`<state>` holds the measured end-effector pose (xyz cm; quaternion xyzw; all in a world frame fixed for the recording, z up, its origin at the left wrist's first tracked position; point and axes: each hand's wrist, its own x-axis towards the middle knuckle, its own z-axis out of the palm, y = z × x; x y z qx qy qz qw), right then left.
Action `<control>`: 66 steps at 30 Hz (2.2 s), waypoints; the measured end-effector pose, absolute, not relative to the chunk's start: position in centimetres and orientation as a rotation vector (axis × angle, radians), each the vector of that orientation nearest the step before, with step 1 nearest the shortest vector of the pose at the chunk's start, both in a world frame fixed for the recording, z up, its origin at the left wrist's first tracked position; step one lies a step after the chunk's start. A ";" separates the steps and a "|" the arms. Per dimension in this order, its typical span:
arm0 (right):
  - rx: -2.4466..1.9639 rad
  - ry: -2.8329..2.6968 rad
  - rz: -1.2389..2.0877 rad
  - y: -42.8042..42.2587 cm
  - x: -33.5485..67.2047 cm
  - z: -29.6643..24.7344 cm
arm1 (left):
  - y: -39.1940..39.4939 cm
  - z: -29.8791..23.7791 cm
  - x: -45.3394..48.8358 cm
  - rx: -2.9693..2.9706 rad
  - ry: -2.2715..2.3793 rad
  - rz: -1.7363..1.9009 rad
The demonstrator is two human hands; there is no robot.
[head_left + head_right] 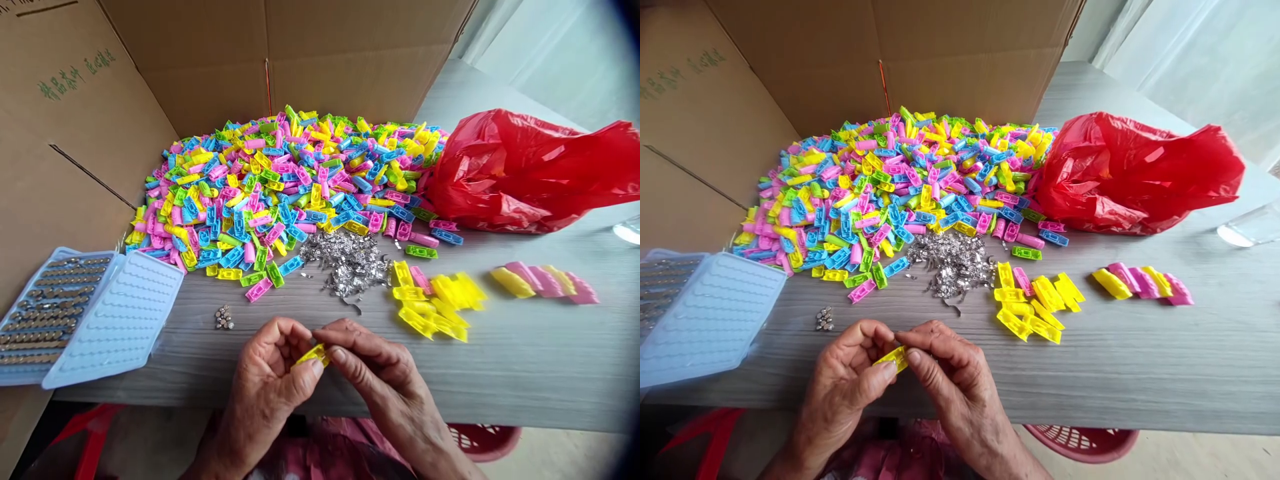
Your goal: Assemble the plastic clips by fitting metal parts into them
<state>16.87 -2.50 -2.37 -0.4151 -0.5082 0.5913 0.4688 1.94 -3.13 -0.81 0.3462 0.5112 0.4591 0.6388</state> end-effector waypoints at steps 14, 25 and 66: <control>-0.953 -1.273 1.522 -2.2 17.6 -1.9 | -2.2 -0.7 2.1 0.304 1.020 0.947; -0.922 -1.340 1.449 -2.1 18.1 -2.2 | -2.0 -0.1 2.9 0.308 1.073 0.906; -0.972 -1.168 1.370 -2.8 17.5 -2.3 | -3.1 -0.3 2.0 1.285 1.269 1.051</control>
